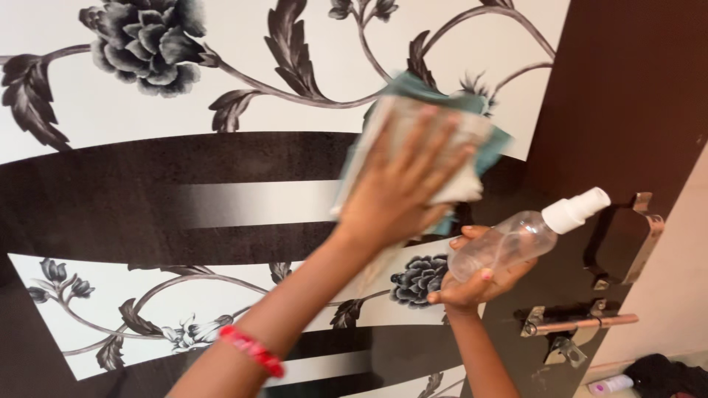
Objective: The person wipes a patterned surface with a cloth while holding a spray bottle. They repeatedly spray and wipe the same area in a circular motion.
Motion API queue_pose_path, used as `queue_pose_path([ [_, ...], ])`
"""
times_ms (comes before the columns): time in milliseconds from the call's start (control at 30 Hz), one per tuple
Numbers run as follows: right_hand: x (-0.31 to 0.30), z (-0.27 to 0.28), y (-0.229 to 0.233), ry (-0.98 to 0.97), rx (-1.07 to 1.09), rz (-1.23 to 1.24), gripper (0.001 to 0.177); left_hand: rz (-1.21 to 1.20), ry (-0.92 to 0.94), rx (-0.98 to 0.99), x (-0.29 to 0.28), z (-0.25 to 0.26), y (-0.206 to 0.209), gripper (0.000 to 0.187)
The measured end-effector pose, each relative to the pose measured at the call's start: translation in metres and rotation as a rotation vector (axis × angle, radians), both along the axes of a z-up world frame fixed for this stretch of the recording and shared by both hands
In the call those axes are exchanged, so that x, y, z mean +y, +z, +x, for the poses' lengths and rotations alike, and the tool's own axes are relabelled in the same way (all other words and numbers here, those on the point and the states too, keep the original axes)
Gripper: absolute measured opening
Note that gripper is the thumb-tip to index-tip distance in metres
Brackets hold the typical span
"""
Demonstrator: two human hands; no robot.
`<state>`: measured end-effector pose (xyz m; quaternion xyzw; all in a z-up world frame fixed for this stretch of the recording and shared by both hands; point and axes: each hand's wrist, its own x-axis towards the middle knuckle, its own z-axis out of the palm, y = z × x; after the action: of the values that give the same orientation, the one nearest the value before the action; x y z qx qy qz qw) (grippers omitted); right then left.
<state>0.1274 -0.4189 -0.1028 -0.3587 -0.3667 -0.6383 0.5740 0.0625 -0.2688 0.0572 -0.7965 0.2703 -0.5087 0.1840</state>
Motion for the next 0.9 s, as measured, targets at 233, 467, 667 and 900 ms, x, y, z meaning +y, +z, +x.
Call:
queue_pose_path([
  [233, -0.003, -0.003, -0.003, 0.098, 0.116, 0.062, 0.109, 0.275, 0.064, -0.095, -0.057, 0.007, 0.005, 0.093],
  [467, -0.001, 0.002, -0.002, 0.125, 0.038, 0.035, 0.107, -0.012, 0.014, -0.043, 0.014, -0.014, 0.079, 0.084],
  [667, -0.002, 0.003, 0.001, 0.022, 0.050, 0.038, 0.087, -0.498, 0.198, -0.012, 0.148, -0.064, 0.122, 0.081],
  [900, -0.005, 0.008, -0.003, -0.070, 0.000, -0.032, 0.089, -0.832, 0.367, -0.135, 0.289, -0.102, 0.109, 0.078],
])
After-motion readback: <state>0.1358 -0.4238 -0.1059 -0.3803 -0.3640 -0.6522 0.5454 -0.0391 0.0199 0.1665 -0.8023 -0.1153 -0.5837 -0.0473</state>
